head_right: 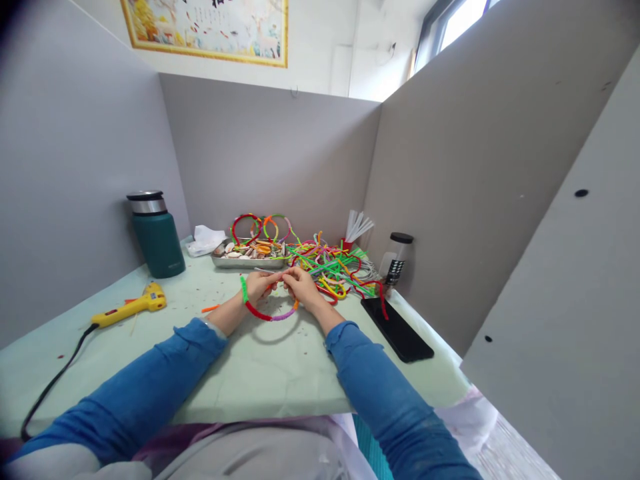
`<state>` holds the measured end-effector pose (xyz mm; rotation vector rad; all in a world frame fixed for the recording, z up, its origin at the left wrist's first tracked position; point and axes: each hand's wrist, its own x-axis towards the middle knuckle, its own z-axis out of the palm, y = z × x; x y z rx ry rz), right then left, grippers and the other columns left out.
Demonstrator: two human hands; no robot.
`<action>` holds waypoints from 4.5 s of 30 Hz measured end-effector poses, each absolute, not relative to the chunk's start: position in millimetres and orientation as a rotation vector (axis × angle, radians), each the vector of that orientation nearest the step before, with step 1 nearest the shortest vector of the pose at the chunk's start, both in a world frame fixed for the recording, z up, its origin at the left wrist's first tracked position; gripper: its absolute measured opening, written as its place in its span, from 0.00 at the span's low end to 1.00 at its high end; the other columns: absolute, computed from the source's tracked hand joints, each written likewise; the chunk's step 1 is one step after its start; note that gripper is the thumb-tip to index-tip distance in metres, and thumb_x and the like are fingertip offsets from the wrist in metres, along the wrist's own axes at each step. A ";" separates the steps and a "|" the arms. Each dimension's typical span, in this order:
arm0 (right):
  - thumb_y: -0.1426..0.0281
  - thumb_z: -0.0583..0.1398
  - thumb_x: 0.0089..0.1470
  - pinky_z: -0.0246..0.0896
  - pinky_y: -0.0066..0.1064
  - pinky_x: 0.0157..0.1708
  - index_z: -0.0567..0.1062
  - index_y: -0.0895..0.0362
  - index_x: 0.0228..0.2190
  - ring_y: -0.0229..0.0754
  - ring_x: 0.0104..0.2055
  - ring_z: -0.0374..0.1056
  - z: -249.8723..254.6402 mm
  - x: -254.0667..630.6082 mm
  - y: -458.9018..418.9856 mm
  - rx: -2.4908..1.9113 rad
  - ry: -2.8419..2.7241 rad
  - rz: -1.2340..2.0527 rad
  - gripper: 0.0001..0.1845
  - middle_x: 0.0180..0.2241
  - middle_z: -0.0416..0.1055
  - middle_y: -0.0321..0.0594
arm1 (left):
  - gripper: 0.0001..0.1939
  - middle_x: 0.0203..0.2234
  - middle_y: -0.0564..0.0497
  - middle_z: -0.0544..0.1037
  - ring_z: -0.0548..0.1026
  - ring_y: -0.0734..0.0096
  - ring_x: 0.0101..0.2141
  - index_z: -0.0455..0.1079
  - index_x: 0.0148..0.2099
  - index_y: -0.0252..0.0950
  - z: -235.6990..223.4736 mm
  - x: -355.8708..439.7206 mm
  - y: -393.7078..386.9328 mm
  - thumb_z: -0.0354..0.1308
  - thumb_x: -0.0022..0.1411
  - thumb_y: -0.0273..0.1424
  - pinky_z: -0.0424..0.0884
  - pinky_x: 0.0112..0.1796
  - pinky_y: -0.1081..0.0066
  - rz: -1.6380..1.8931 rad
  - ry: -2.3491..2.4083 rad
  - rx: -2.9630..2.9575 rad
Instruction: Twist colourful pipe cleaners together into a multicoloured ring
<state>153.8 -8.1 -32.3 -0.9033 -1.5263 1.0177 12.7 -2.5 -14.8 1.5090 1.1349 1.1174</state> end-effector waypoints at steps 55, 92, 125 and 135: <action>0.73 0.55 0.42 0.44 0.21 0.13 0.65 0.59 0.22 0.28 0.13 0.52 -33.6 157.2 -4.1 -1.135 -1.560 0.990 0.02 0.14 0.61 0.30 | 0.14 0.33 0.43 0.70 0.68 0.63 0.38 0.71 0.42 0.34 -4.1 13.1 -14.1 0.45 0.59 0.28 0.63 0.34 0.70 0.505 1.564 3.163; 0.69 0.59 0.44 0.41 0.21 0.10 0.66 0.59 0.24 0.27 0.11 0.50 -18.2 172.0 -16.2 -1.142 -1.738 1.200 0.07 0.14 0.61 0.29 | 0.16 0.33 0.43 0.71 0.70 0.67 0.34 0.73 0.36 0.35 4.9 9.3 -11.9 0.46 0.59 0.37 0.61 0.29 0.72 0.397 1.534 3.061; 0.70 0.55 0.48 0.50 0.22 0.24 0.72 0.60 0.29 0.32 0.25 0.59 -26.5 166.0 -13.4 -1.134 -2.217 0.486 0.07 0.24 0.68 0.35 | 0.15 0.10 0.55 0.62 0.56 0.79 0.17 0.73 0.24 0.29 -4.8 -4.9 -0.2 0.55 0.47 0.39 0.49 0.20 0.75 0.691 1.365 2.194; 0.73 0.54 0.47 0.48 0.24 0.25 0.72 0.60 0.28 0.34 0.25 0.59 -29.2 163.7 -14.2 -1.144 -2.288 0.253 0.08 0.24 0.69 0.36 | 0.16 0.09 0.56 0.58 0.54 0.80 0.16 0.71 0.22 0.30 -5.7 -4.7 -1.2 0.54 0.48 0.39 0.47 0.20 0.74 0.669 1.339 2.193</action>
